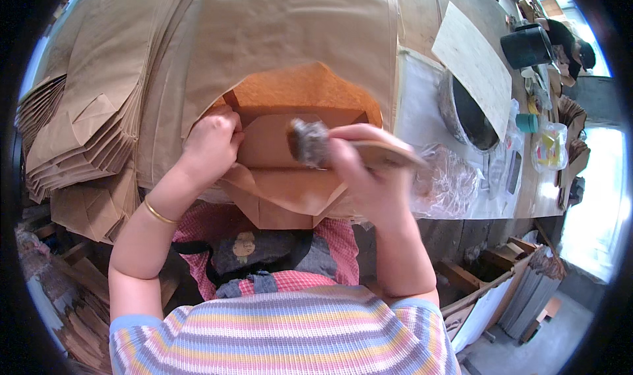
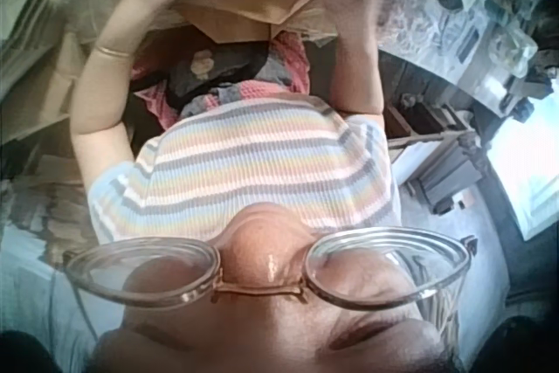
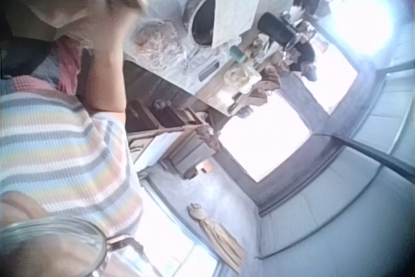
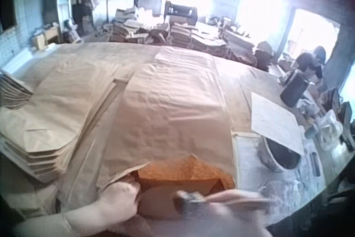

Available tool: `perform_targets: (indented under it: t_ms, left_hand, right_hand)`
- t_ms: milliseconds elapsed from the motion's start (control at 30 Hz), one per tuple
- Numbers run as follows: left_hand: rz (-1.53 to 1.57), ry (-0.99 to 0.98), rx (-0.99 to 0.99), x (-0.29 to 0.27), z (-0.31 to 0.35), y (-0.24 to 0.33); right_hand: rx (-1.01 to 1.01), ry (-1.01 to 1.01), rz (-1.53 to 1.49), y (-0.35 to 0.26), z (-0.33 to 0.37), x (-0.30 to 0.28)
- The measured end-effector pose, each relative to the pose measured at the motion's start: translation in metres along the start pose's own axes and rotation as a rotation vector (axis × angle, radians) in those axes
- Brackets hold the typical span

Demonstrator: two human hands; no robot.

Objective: The person repeatedly folds the top flap of a brown paper envelope, applies glue to the flap using a brush, and presses it closed. The finished envelopes are stacked to the left.

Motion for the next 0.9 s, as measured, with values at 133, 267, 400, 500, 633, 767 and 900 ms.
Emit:
perform_targets:
  t_ms: [133,267,400,500,633,767,900]
  left_hand:
    - [-0.027,0.021,-0.045,0.0,-0.008,-0.007]
    - [0.224,-0.082,-0.195,0.0,-0.029,-0.033]
    - [-0.027,0.036,-0.19,-0.003,-0.029,-0.026]
    - [-0.035,-0.006,-0.206,-0.001,-0.03,-0.023]
    - [-0.264,-0.02,-0.186,0.003,-0.03,-0.002]
    - [-0.59,-0.005,-0.144,0.007,-0.028,0.032]
    - [-0.7,0.022,-0.092,0.013,-0.028,0.047]
  right_hand:
    - [0.117,-0.035,0.007,0.033,-0.012,0.027]
    - [0.092,-0.154,-0.184,0.045,-0.032,0.08]
    - [0.181,-0.129,-0.016,0.034,-0.026,0.065]
    - [0.09,0.007,0.441,0.024,-0.006,0.011]
    - [0.089,-0.016,0.844,0.01,-0.005,-0.003]
    - [-0.218,-0.046,-0.071,0.004,-0.003,-0.026]
    - [-0.271,0.304,-0.688,0.093,-0.03,-0.051]
Point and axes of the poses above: each hand's wrist, its own z-axis away from the middle knuckle, its own x-axis out of the palm, y = z × x, the point moved 8 cm from there along -z, towards the middle knuckle, and after that the axes turned 15 degrees about -y, right-handed, at the moved point
